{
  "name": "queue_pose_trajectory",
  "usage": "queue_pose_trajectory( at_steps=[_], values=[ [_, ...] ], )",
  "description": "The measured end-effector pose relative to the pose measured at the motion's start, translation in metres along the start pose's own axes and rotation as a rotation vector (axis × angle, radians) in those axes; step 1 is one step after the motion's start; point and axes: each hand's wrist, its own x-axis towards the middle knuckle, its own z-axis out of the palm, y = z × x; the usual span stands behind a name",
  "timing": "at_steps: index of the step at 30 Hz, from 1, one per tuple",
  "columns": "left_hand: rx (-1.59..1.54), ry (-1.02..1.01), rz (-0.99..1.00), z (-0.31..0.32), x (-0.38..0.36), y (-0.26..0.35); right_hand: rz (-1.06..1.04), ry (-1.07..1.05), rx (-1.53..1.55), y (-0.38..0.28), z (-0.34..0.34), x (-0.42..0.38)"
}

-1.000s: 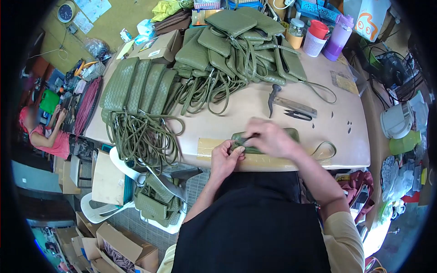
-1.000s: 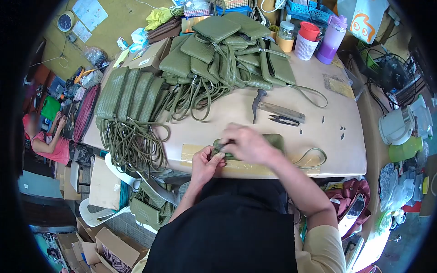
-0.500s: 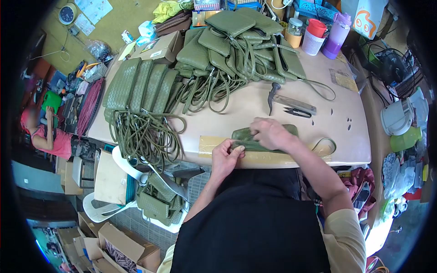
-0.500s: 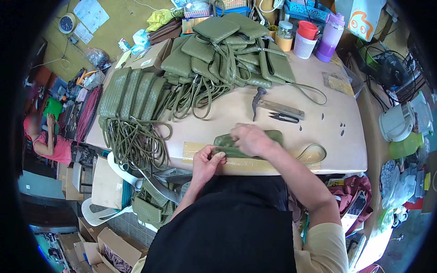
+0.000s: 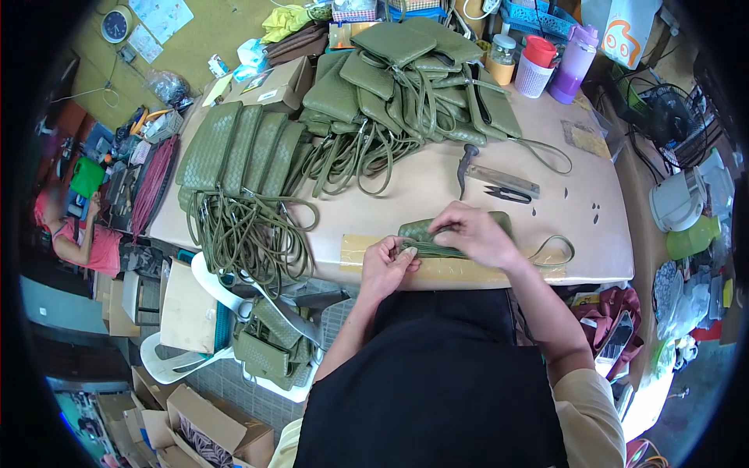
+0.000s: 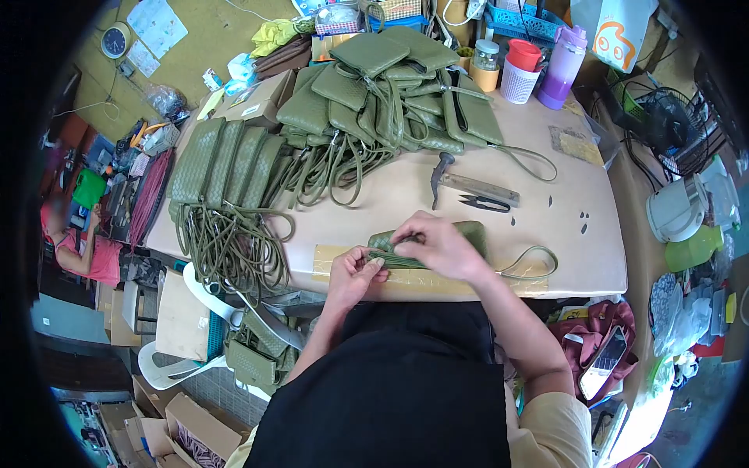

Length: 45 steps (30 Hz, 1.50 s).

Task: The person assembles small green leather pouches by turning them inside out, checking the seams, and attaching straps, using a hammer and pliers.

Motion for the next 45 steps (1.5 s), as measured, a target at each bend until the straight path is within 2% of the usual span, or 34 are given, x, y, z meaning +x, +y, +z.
queue_pose_trajectory(
  at_steps=[1, 2, 4, 6, 9, 10, 12, 13, 14, 16, 17, 19, 21, 24, 26, 27, 28, 30, 32, 33, 35, 36, 38, 39, 40, 42, 43, 44, 45],
  values=[
    [-0.001, 0.022, 0.007, 0.001, -0.001, -0.001, 0.030, -0.001, -0.142, -0.013, 0.008, 0.005],
    [0.000, 0.023, 0.007, 0.002, -0.001, 0.000, 0.029, -0.002, -0.142, -0.011, 0.019, 0.011],
    [-0.001, 0.035, 0.045, 0.003, -0.003, 0.001, -0.139, -0.070, -0.370, -0.006, 0.037, 0.020],
    [0.010, 0.046, 0.042, 0.002, -0.002, -0.002, -0.101, -0.091, -0.382, -0.005, 0.032, 0.021],
    [0.018, 0.056, 0.030, 0.004, -0.006, -0.003, 0.075, -0.089, -0.536, 0.001, 0.006, 0.007],
    [0.016, 0.067, 0.031, 0.004, -0.006, -0.002, 0.074, -0.085, -0.539, 0.002, -0.010, 0.006],
    [0.033, 0.059, 0.046, 0.003, -0.005, -0.004, 0.260, -0.056, -0.613, -0.001, -0.039, 0.007],
    [0.045, 0.055, 0.057, 0.005, -0.004, -0.005, 0.084, -0.037, -0.535, -0.007, -0.038, 0.005],
    [0.043, 0.052, 0.051, 0.006, -0.005, -0.005, 0.091, -0.038, -0.534, -0.009, -0.022, 0.009],
    [0.030, 0.057, 0.028, 0.006, -0.004, 0.000, -0.187, 0.021, -0.330, -0.006, 0.015, 0.023],
    [0.033, 0.054, 0.027, 0.005, -0.004, -0.001, -0.186, 0.025, -0.328, -0.001, 0.019, 0.025],
    [0.048, 0.035, -0.006, 0.001, -0.005, -0.002, -0.083, -0.122, -0.480, 0.008, 0.024, 0.028],
    [0.012, 0.035, -0.007, 0.000, -0.008, -0.002, 0.104, -0.107, -0.655, 0.022, -0.009, 0.014],
    [-0.028, 0.004, 0.015, 0.002, -0.003, 0.006, 0.126, -0.080, -0.666, 0.017, -0.055, -0.010],
    [-0.018, -0.025, 0.021, -0.002, -0.003, 0.011, 0.172, 0.122, -0.509, -0.004, -0.068, -0.017],
    [0.038, -0.046, 0.001, -0.003, -0.003, 0.012, 0.185, 0.129, -0.442, -0.015, -0.066, -0.017],
    [0.094, -0.064, -0.020, -0.003, -0.004, 0.012, 0.188, 0.129, -0.441, -0.016, -0.057, -0.015],
    [0.103, -0.049, -0.015, -0.001, -0.003, 0.008, 0.104, 0.082, -0.025, -0.015, -0.030, -0.008],
    [0.117, -0.030, -0.005, 0.001, -0.003, 0.008, -0.027, 0.008, 0.024, -0.010, 0.004, 0.004],
    [0.111, 0.008, 0.013, 0.004, -0.003, 0.008, -0.031, 0.006, 0.029, -0.003, 0.020, 0.010],
    [0.104, 0.049, 0.028, 0.006, -0.005, 0.006, -0.180, 0.023, -0.320, 0.009, 0.043, 0.019],
    [0.069, 0.049, 0.037, 0.005, -0.005, 0.003, -0.180, 0.023, -0.318, 0.009, 0.041, 0.018],
    [0.035, 0.050, 0.043, 0.005, -0.006, -0.002, -0.127, 0.026, -0.424, 0.011, 0.025, 0.013],
    [0.091, 0.063, 0.055, 0.005, -0.007, -0.004, -0.002, 0.008, -0.310, 0.015, 0.015, 0.005],
    [0.145, 0.075, 0.071, 0.006, -0.006, -0.005, -0.002, 0.011, -0.312, 0.016, 0.003, 0.001],
    [0.119, 0.075, 0.072, 0.007, -0.004, -0.003, -0.088, 0.052, -0.685, 0.012, -0.018, -0.002],
    [0.100, 0.075, 0.068, 0.007, -0.006, -0.003, 0.042, 0.108, -0.501, 0.004, -0.021, 0.000],
    [0.099, 0.075, 0.070, 0.006, -0.004, -0.003, 0.040, 0.108, -0.502, 0.000, -0.014, 0.005],
    [0.089, 0.069, 0.080, 0.006, -0.004, -0.004, -0.011, 0.133, -0.321, -0.006, 0.002, 0.012]
  ],
)
